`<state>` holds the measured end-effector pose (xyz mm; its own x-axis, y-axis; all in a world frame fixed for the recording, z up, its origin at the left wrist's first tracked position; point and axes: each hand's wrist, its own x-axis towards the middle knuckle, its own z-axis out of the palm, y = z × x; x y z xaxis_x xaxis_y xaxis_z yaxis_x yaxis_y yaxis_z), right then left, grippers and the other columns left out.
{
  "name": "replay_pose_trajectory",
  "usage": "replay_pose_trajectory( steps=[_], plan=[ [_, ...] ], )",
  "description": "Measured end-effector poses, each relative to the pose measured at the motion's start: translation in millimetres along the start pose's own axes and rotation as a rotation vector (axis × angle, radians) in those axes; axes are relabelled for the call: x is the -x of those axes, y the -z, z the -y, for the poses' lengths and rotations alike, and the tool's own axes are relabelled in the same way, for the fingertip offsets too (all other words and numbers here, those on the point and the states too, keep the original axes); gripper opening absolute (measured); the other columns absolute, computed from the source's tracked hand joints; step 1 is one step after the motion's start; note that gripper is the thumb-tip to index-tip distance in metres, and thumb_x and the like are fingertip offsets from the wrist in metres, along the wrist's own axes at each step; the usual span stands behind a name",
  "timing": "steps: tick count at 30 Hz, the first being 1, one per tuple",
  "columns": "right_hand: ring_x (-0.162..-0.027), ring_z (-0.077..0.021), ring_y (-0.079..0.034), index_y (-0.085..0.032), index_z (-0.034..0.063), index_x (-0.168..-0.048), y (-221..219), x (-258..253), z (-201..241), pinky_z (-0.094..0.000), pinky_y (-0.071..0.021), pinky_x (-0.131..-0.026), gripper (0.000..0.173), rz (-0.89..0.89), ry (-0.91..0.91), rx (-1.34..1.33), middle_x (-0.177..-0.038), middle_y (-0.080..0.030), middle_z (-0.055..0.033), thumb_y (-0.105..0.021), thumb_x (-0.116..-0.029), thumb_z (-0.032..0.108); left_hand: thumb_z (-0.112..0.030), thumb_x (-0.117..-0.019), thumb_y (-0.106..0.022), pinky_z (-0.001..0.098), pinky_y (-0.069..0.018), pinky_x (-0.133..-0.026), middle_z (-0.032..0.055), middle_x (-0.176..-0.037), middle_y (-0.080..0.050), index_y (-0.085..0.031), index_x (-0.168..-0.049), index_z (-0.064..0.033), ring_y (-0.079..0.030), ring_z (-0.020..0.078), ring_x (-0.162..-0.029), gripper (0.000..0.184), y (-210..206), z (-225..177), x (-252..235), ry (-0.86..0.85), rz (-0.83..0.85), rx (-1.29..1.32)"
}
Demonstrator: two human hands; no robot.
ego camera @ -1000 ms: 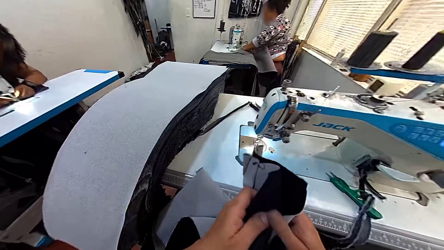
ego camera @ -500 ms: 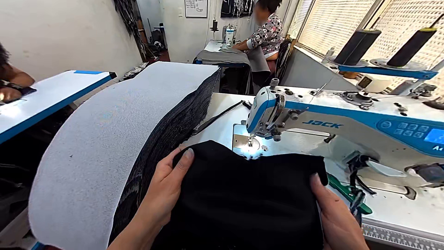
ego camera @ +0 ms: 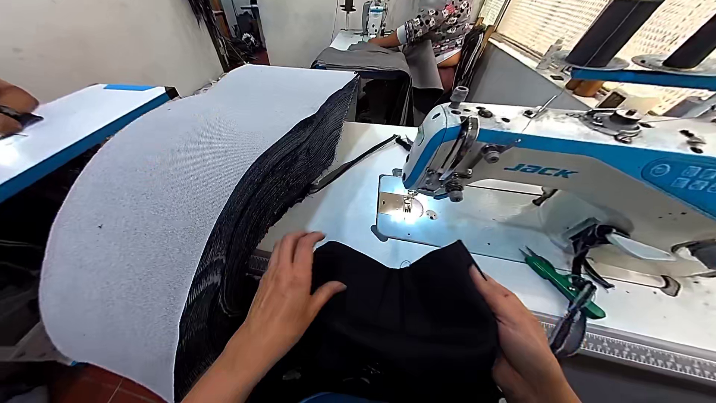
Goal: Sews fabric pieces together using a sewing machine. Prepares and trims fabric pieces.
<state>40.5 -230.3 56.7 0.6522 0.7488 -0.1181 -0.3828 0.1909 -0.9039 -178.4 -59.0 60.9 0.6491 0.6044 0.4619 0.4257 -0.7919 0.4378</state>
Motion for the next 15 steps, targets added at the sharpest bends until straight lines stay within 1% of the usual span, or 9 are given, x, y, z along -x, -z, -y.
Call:
replay_pose_trajectory(
  steps=[2, 3, 5, 7, 8, 9, 11, 13, 15],
  plan=[
    [-0.080, -0.0062, -0.073, -0.071, 0.0103, -0.107, -7, 5, -6, -0.0244, -0.0627, -0.073, 0.039, 0.144, 0.004, 0.009, -0.088, -0.076, -0.0015, -0.033, -0.1094, 0.018, -0.053, -0.0813, -0.079, 0.0554, -0.0493, -0.105, 0.0169, -0.141, -0.059, -0.054, -0.143, -0.0022, -0.057, 0.0352, -0.131, 0.084, -1, -12, -12, -0.116, 0.126, 0.148],
    [-0.081, -0.0057, -0.073, -0.072, 0.0119, -0.107, -10, 8, -9, -0.0239, -0.0623, -0.074, 0.036, 0.211, 0.018, 0.013, -0.089, -0.076, -0.0010, -0.037, -0.1090, 0.019, -0.053, -0.0783, -0.082, 0.0524, -0.0484, -0.107, 0.0144, -0.142, -0.059, -0.049, -0.148, -0.0037, -0.056, 0.0302, -0.132, 0.092, -5, -19, -19, -0.116, 0.267, 0.302],
    [-0.083, -0.0057, -0.073, -0.073, 0.0140, -0.109, -13, 10, -10, -0.0240, -0.0620, -0.076, 0.031, 0.292, 0.055, 0.023, -0.090, -0.076, -0.0011, -0.044, -0.1088, 0.024, -0.040, -0.0737, -0.089, 0.0446, -0.0530, -0.101, 0.0126, -0.128, -0.067, -0.046, -0.149, -0.0037, -0.064, 0.0209, -0.118, 0.094, -21, -26, -30, -0.067, 0.611, 0.614],
    [-0.079, -0.0040, -0.072, -0.073, 0.0156, -0.105, -9, 7, -6, -0.0224, -0.0616, -0.073, 0.029, 0.262, 0.159, 0.125, -0.087, -0.074, 0.0015, -0.046, -0.1083, 0.025, -0.021, -0.0755, -0.089, 0.0371, -0.0537, -0.099, 0.0128, -0.115, -0.071, -0.056, -0.134, 0.0017, -0.067, 0.0147, -0.109, 0.071, -34, -32, -34, -0.011, 0.870, 0.834],
    [-0.074, -0.0006, -0.069, -0.071, 0.0175, -0.099, -4, 4, -5, -0.0185, -0.0596, -0.068, 0.028, 0.214, 0.262, 0.247, -0.081, -0.072, 0.0052, -0.047, -0.1080, 0.026, -0.013, -0.0766, -0.087, 0.0303, -0.0561, -0.094, 0.0075, -0.106, -0.073, -0.063, -0.121, 0.0026, -0.069, 0.0078, -0.101, 0.053, -35, -36, -32, 0.038, 0.941, 0.933],
    [-0.067, 0.0039, -0.063, -0.068, 0.0199, -0.093, 4, -1, -6, -0.0130, -0.0547, -0.062, 0.026, 0.164, 0.400, 0.418, -0.074, -0.066, 0.0098, -0.049, -0.1074, 0.029, -0.007, -0.0785, -0.083, 0.0253, -0.0574, -0.090, 0.0018, -0.101, -0.073, -0.065, -0.113, 0.0012, -0.069, 0.0026, -0.096, 0.040, -31, -39, -31, 0.088, 1.007, 1.021],
    [-0.060, 0.0118, -0.053, -0.063, 0.0193, -0.087, 18, -9, -14, -0.0062, -0.0433, -0.055, 0.029, 0.074, 0.693, 0.779, -0.066, -0.056, 0.0147, -0.051, -0.1062, 0.038, -0.003, -0.0795, -0.079, 0.0219, -0.0589, -0.085, -0.0048, -0.096, -0.074, -0.066, -0.106, -0.0025, -0.070, -0.0009, -0.091, 0.030, -24, -40, -28, 0.133, 1.085, 1.149],
    [-0.059, 0.0133, -0.050, -0.063, 0.0146, -0.087, 20, -11, -20, -0.0055, -0.0400, -0.054, 0.036, 0.049, 0.821, 0.922, -0.064, -0.055, 0.0125, -0.050, -0.1068, 0.042, -0.001, -0.0788, -0.078, 0.0228, -0.0589, -0.088, -0.0064, -0.100, -0.074, -0.065, -0.110, -0.0046, -0.070, -0.0003, -0.095, 0.034, -21, -39, -25, 0.176, 1.122, 1.232],
    [-0.057, 0.0130, -0.049, -0.063, 0.0131, -0.087, 16, -12, -25, -0.0056, -0.0388, -0.053, 0.036, 0.048, 0.846, 0.933, -0.063, -0.053, 0.0116, -0.050, -0.1070, 0.040, 0.001, -0.0786, -0.077, 0.0250, -0.0583, -0.093, -0.0057, -0.105, -0.074, -0.062, -0.116, -0.0055, -0.070, 0.0018, -0.100, 0.041, -20, -37, -20, 0.225, 1.129, 1.303]
  ],
)
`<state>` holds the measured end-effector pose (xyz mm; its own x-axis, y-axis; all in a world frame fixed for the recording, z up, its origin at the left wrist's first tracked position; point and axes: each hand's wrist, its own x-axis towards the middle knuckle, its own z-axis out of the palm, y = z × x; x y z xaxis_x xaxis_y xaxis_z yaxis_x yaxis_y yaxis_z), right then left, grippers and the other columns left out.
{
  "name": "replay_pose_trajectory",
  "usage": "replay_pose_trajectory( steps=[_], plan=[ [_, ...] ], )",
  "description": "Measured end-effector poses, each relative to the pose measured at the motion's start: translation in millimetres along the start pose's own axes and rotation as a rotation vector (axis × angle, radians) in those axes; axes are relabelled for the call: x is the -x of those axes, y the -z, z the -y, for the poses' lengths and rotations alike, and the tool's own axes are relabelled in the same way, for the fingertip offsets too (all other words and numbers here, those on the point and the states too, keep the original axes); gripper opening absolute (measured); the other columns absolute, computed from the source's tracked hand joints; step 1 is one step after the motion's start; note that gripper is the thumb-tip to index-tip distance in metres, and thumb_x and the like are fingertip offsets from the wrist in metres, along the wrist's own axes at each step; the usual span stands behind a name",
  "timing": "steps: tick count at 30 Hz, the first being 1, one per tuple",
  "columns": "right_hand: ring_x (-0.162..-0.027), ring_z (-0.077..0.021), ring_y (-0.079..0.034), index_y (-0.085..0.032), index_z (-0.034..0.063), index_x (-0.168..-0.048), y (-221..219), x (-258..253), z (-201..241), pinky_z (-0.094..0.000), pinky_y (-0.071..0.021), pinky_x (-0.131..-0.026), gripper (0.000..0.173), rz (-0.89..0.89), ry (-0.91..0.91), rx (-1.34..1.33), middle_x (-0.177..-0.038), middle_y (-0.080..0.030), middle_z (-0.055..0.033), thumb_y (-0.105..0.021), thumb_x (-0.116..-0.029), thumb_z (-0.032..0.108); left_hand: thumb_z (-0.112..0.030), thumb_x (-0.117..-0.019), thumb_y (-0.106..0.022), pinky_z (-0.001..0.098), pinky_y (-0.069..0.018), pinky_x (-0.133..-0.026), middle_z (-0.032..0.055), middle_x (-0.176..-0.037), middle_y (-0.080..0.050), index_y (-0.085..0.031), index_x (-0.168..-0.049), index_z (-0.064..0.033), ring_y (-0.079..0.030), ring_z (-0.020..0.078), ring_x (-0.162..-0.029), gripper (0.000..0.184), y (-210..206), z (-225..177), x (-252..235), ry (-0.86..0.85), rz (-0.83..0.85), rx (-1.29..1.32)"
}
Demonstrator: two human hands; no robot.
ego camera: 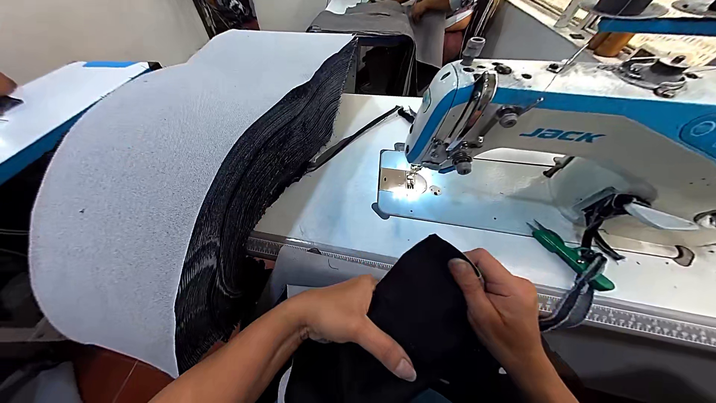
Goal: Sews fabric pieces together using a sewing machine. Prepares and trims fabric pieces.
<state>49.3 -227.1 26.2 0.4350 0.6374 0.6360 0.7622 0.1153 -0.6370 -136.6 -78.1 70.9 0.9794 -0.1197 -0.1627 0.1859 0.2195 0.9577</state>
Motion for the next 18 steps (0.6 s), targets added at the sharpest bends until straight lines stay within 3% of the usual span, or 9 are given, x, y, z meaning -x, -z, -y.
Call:
replay_pose_trajectory(
  steps=[5, 15, 18],
  plan=[
    [-0.056, 0.0122, -0.048, -0.064, 0.0137, -0.088, -8, -5, 1, -0.0064, -0.0376, -0.052, 0.035, 0.008, 0.000, -0.024, -0.063, -0.052, 0.0121, -0.050, -0.1070, 0.039, 0.001, -0.0787, -0.076, 0.0251, -0.0597, -0.090, -0.0074, -0.103, -0.075, -0.064, -0.113, -0.0103, -0.071, 0.0020, -0.098, 0.037, 5, 4, 7, 0.009, -0.022, 0.036],
    [-0.056, 0.0119, -0.047, -0.062, 0.0165, -0.087, -15, -4, 3, -0.0065, -0.0374, -0.051, 0.033, 0.060, -0.022, -0.074, -0.063, -0.051, 0.0135, -0.051, -0.1063, 0.041, 0.004, -0.0811, -0.072, 0.0276, -0.0598, -0.090, -0.0058, -0.103, -0.076, -0.066, -0.112, -0.0108, -0.072, 0.0039, -0.098, 0.035, -2, 13, 13, -0.086, -0.070, 0.137],
    [-0.057, 0.0119, -0.048, -0.063, 0.0180, -0.088, -13, -4, 3, -0.0065, -0.0388, -0.051, 0.031, 0.063, -0.046, -0.112, -0.064, -0.053, 0.0147, -0.052, -0.1059, 0.041, -0.004, -0.0833, -0.076, 0.0266, -0.0606, -0.087, -0.0052, -0.098, -0.076, -0.068, -0.108, -0.0087, -0.072, 0.0031, -0.094, 0.026, -2, 14, 15, -0.063, -0.173, -0.003]
  ],
)
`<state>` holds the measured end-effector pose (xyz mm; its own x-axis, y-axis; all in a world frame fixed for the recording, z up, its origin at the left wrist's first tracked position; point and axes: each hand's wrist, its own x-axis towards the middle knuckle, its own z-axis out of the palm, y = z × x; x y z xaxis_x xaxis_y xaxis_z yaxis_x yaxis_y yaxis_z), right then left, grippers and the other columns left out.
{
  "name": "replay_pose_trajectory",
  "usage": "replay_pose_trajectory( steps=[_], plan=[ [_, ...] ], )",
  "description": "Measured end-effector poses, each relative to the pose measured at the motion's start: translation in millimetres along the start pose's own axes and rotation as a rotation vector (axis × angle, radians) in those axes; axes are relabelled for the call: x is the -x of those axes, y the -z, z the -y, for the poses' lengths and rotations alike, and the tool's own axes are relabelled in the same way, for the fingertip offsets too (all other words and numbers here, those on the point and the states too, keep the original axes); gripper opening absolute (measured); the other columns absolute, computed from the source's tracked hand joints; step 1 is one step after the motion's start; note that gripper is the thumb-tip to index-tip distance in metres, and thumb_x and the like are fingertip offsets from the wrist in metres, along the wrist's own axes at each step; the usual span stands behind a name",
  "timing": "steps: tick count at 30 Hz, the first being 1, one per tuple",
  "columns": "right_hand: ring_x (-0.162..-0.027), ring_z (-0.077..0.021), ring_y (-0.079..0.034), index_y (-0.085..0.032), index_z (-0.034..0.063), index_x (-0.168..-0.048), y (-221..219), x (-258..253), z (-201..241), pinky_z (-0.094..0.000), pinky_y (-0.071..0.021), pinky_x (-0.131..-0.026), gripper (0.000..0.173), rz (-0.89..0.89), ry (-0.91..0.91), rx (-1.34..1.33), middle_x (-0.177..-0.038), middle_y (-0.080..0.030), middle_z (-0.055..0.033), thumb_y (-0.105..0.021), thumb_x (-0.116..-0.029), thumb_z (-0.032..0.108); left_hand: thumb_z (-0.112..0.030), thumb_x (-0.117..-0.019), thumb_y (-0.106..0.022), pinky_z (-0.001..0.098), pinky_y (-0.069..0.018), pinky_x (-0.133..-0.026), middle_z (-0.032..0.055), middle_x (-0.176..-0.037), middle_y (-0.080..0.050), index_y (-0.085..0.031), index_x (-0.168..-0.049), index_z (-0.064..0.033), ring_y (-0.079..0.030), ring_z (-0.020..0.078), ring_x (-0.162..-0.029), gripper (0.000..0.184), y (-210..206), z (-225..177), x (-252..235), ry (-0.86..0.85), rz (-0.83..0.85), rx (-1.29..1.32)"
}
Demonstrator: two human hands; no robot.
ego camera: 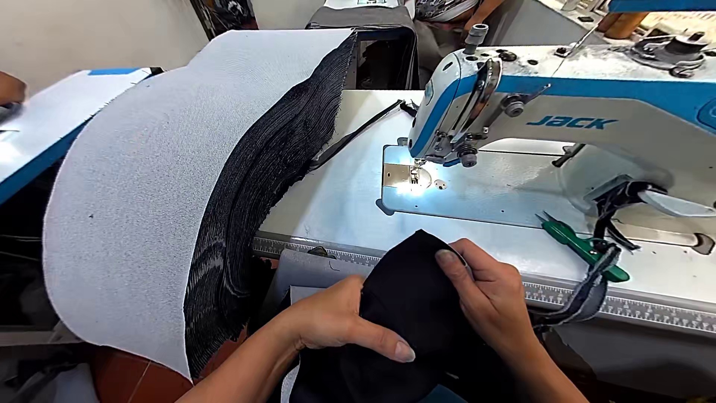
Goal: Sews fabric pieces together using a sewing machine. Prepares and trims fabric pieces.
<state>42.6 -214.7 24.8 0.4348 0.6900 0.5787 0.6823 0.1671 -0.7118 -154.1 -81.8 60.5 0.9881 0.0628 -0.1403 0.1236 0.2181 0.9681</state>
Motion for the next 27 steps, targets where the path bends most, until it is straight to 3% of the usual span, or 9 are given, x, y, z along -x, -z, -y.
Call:
replay_pose_trajectory(
  steps=[3, 5, 7, 11, 19, 22, 24, 26, 27],
  plan=[
    [-0.066, 0.0088, -0.054, -0.066, 0.0174, -0.094, 9, 2, 7, -0.0088, -0.0452, -0.060, 0.026, -0.014, 0.145, -0.020, -0.074, -0.059, 0.0110, -0.056, -0.1051, 0.039, -0.028, -0.0861, -0.080, 0.0311, -0.0592, -0.070, 0.0014, -0.078, -0.073, -0.074, -0.088, -0.0039, -0.070, 0.0071, -0.076, 0.025, -2, 7, 1, -0.159, -0.426, -0.716],
    [-0.082, -0.0012, -0.061, -0.068, 0.0194, -0.104, 13, 6, 21, -0.0152, -0.0511, -0.072, 0.018, 0.090, 0.345, -0.040, -0.088, -0.063, 0.0039, -0.057, -0.1045, 0.034, -0.023, -0.0818, -0.073, 0.0284, -0.0540, -0.056, 0.0013, -0.066, -0.066, -0.068, -0.074, -0.0073, -0.065, 0.0079, -0.062, 0.018, 6, 20, -2, -0.457, -0.710, -1.064],
    [-0.086, -0.0133, -0.063, -0.069, 0.0161, -0.110, 5, 14, 36, -0.0229, -0.0522, -0.076, 0.013, 0.267, 0.501, -0.086, -0.092, -0.063, -0.0044, -0.060, -0.1030, 0.024, -0.018, -0.0854, -0.065, 0.0197, -0.0540, -0.063, -0.0024, -0.071, -0.068, -0.072, -0.078, -0.0099, -0.065, 0.0023, -0.068, 0.013, 9, 22, 2, -0.577, -0.843, -1.047],
    [-0.102, -0.0204, -0.066, -0.070, 0.0118, -0.121, -15, 26, 37, -0.0285, -0.0529, -0.089, 0.032, 0.590, 0.523, -0.123, -0.104, -0.069, -0.0094, -0.065, -0.1009, 0.036, -0.016, -0.0943, -0.064, 0.0208, -0.0582, -0.080, -0.0024, -0.090, -0.075, -0.079, -0.096, -0.0100, -0.069, 0.0018, -0.085, 0.016, 3, 35, 11, -0.518, -0.763, -0.569],
    [-0.103, -0.0117, -0.066, -0.073, 0.0085, -0.110, -4, 28, 35, -0.0209, -0.0530, -0.091, 0.021, 0.547, 0.337, -0.386, -0.103, -0.071, -0.0066, -0.063, -0.1028, 0.026, -0.016, -0.1023, -0.054, 0.0258, -0.0555, -0.096, 0.0055, -0.108, -0.075, -0.072, -0.113, 0.0038, -0.069, 0.0051, -0.102, 0.029, -4, 45, 23, -0.514, -0.455, -0.202],
    [-0.104, -0.0055, -0.068, -0.073, 0.0181, -0.114, 32, 12, 9, -0.0239, -0.0571, -0.089, 0.027, 0.297, 0.208, -0.077, -0.110, -0.074, 0.0029, -0.056, -0.1054, 0.038, -0.017, -0.1015, -0.058, 0.0251, -0.0554, -0.095, 0.0064, -0.105, -0.075, -0.074, -0.113, 0.0019, -0.068, 0.0057, -0.102, 0.027, -9, 39, 26, -0.581, -0.476, -0.312],
    [-0.099, -0.0280, -0.071, -0.073, 0.0027, -0.111, 69, -6, -34, -0.0445, -0.0565, -0.082, 0.034, 0.067, 0.168, 0.368, -0.107, -0.074, -0.0151, -0.056, -0.1026, 0.031, -0.015, -0.0998, -0.060, 0.0241, -0.0562, -0.092, 0.0070, -0.101, -0.075, -0.074, -0.110, 0.0017, -0.069, 0.0057, -0.098, 0.025, -13, 35, 27, -0.600, -0.501, -0.371],
    [-0.115, -0.0625, -0.055, -0.061, -0.0146, -0.125, 108, -11, -85, -0.0754, -0.0404, -0.093, 0.048, 0.068, -0.049, 0.664, -0.123, -0.059, -0.0399, -0.053, -0.1034, 0.028, -0.012, -0.0984, -0.062, 0.0224, -0.0575, -0.088, 0.0061, -0.098, -0.076, -0.074, -0.109, 0.0020, -0.070, 0.0047, -0.094, 0.021, -17, 33, 28, -0.594, -0.509, -0.362],
    [-0.122, -0.0703, -0.045, -0.054, -0.0193, -0.130, 122, -8, -110, -0.0817, -0.0323, -0.098, 0.055, 0.082, -0.163, 0.748, -0.131, -0.051, -0.0460, -0.054, -0.1038, 0.029, -0.010, -0.0971, -0.064, 0.0203, -0.0576, -0.083, 0.0044, -0.095, -0.075, -0.073, -0.107, 0.0018, -0.070, 0.0028, -0.089, 0.018, -19, 32, 28, -0.587, -0.520, -0.339]
  ],
)
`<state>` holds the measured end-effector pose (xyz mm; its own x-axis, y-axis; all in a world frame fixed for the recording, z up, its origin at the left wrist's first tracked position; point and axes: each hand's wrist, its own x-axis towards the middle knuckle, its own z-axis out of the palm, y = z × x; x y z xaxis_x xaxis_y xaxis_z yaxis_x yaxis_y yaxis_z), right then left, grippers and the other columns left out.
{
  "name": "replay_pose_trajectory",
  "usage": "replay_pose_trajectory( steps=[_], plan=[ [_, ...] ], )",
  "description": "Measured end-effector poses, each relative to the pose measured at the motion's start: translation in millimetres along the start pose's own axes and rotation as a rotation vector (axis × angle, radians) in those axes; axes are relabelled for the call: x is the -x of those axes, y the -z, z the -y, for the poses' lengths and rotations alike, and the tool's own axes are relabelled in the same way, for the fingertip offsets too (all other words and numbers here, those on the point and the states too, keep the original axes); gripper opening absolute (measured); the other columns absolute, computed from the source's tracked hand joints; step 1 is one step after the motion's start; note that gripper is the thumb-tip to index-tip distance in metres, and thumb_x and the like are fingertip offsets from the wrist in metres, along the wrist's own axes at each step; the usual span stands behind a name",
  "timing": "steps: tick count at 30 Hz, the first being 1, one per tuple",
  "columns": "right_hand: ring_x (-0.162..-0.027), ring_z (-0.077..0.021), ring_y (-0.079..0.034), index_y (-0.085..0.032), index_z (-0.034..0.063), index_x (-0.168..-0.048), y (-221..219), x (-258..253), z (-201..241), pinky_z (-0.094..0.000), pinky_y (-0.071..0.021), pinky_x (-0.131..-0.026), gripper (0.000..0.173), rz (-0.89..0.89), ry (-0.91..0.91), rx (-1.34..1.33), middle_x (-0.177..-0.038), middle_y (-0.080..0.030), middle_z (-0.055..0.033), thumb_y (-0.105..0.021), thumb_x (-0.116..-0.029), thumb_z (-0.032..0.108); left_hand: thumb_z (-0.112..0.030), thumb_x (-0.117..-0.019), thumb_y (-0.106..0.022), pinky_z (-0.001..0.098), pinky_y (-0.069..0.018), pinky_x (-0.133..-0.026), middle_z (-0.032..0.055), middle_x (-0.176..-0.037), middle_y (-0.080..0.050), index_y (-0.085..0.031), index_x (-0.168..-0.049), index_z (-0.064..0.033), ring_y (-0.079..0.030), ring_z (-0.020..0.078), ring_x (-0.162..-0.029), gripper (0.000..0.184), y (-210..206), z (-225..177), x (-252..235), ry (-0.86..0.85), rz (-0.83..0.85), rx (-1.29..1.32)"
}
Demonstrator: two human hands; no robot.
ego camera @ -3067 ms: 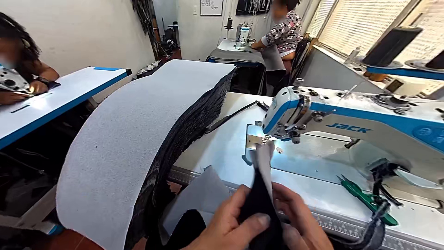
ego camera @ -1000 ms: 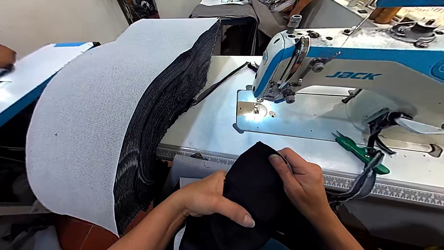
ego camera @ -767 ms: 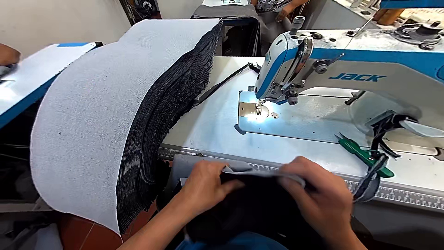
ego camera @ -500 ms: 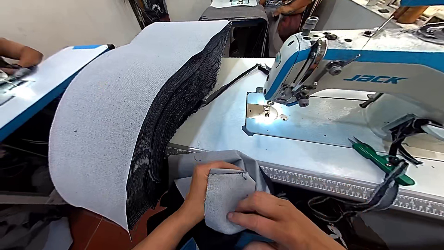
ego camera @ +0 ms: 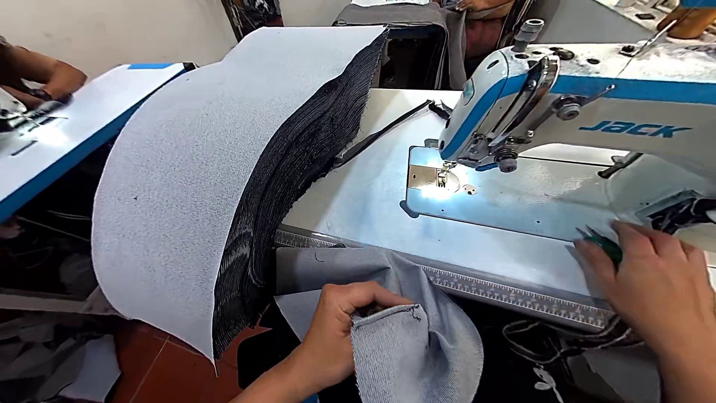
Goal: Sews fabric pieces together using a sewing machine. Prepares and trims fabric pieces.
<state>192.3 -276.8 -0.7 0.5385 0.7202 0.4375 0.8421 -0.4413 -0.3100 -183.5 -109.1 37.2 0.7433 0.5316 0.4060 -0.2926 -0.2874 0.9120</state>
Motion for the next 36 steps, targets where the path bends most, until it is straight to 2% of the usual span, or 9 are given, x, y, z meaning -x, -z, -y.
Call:
replay_pose_trajectory(
  steps=[2, 4, 7, 8, 10, 11, 14, 22, 36],
  plan=[
    [-0.129, -0.0701, -0.040, -0.053, -0.0195, -0.132, -12, 2, -28, -0.0828, -0.0278, -0.101, 0.059, 0.044, -0.135, 0.079, -0.137, -0.048, -0.0459, -0.051, -0.1063, 0.034, -0.008, -0.0946, -0.066, 0.0171, -0.0566, -0.076, 0.0012, -0.089, -0.074, -0.071, -0.102, 0.0016, -0.068, -0.0002, -0.082, 0.013, -3, -1, 0, 0.025, -0.031, 0.016],
    [-0.125, -0.0693, -0.043, -0.058, -0.0188, -0.124, -17, 3, -30, -0.0831, -0.0297, -0.097, 0.054, 0.015, -0.129, 0.084, -0.130, -0.052, -0.0456, -0.049, -0.1062, 0.031, -0.007, -0.0935, -0.066, 0.0154, -0.0550, -0.074, -0.0003, -0.086, -0.072, -0.069, -0.100, 0.0021, -0.066, -0.0021, -0.079, 0.012, -4, -1, 0, 0.041, -0.029, 0.030],
    [-0.112, -0.0725, -0.048, -0.056, -0.0204, -0.120, -12, 9, -2, -0.0850, -0.0283, -0.093, 0.055, -0.032, -0.065, 0.023, -0.116, -0.055, -0.0485, -0.051, -0.1038, 0.031, -0.007, -0.0949, -0.064, 0.0159, -0.0546, -0.077, 0.0009, -0.088, -0.072, -0.068, -0.103, 0.0045, -0.065, -0.0019, -0.081, 0.015, -5, 0, 0, 0.040, 0.027, 0.068],
    [-0.101, -0.0690, -0.054, -0.055, -0.0195, -0.121, -6, 12, 17, -0.0822, -0.0345, -0.086, 0.055, -0.045, -0.025, -0.018, -0.108, -0.057, -0.0459, -0.050, -0.1036, 0.033, -0.006, -0.0956, -0.062, 0.0161, -0.0545, -0.077, 0.0015, -0.088, -0.072, -0.068, -0.104, 0.0049, -0.066, -0.0017, -0.082, 0.015, -6, 0, -1, 0.035, 0.045, 0.076],
    [-0.070, -0.0402, -0.061, -0.057, -0.0127, -0.121, 9, 22, 62, -0.0564, -0.0469, -0.059, 0.055, -0.034, 0.070, -0.159, -0.088, -0.063, -0.0274, -0.054, -0.1022, 0.039, -0.007, -0.0969, -0.061, 0.0160, -0.0543, -0.078, 0.0019, -0.089, -0.072, -0.067, -0.105, 0.0049, -0.065, -0.0019, -0.083, 0.016, -7, 1, -1, 0.031, 0.059, 0.086],
    [-0.063, -0.0273, -0.059, -0.060, -0.0095, -0.120, 18, 29, 89, -0.0442, -0.0472, -0.054, 0.053, 0.007, 0.111, -0.270, -0.082, -0.064, -0.0201, -0.059, -0.1006, 0.040, -0.007, -0.0975, -0.060, 0.0162, -0.0541, -0.078, 0.0017, -0.089, -0.071, -0.067, -0.105, 0.0047, -0.065, -0.0019, -0.083, 0.016, -8, 1, -1, 0.038, 0.057, 0.094],
    [-0.067, -0.0140, -0.065, -0.065, -0.0020, -0.113, 47, 50, 159, -0.0288, -0.0535, -0.058, 0.041, 0.205, 0.244, -0.509, -0.082, -0.070, -0.0148, -0.069, -0.0971, 0.036, -0.007, -0.0978, -0.060, 0.0165, -0.0544, -0.078, 0.0010, -0.090, -0.072, -0.068, -0.105, 0.0041, -0.065, -0.0021, -0.084, 0.015, -9, 1, 0, 0.056, 0.044, 0.111],
    [-0.067, -0.0221, -0.063, -0.069, -0.0008, -0.104, 56, 62, 194, -0.0299, -0.0490, -0.059, 0.033, 0.249, 0.427, -0.394, -0.076, -0.069, -0.0150, -0.071, -0.0948, 0.031, -0.006, -0.0984, -0.059, 0.0170, -0.0547, -0.079, 0.0035, -0.091, -0.072, -0.067, -0.106, 0.0051, -0.066, -0.0008, -0.085, 0.016, -8, 2, 4, 0.035, 0.061, 0.109],
    [-0.067, -0.0225, -0.063, -0.069, 0.0006, -0.103, 52, 67, 190, -0.0311, -0.0481, -0.057, 0.031, 0.260, 0.414, -0.383, -0.077, -0.069, -0.0140, -0.070, -0.0953, 0.030, -0.009, -0.0991, -0.059, 0.0170, -0.0539, -0.076, 0.0043, -0.089, -0.071, -0.067, -0.106, 0.0046, -0.065, -0.0002, -0.082, 0.017, -10, 4, 4, 0.022, 0.069, 0.071]
  ],
)
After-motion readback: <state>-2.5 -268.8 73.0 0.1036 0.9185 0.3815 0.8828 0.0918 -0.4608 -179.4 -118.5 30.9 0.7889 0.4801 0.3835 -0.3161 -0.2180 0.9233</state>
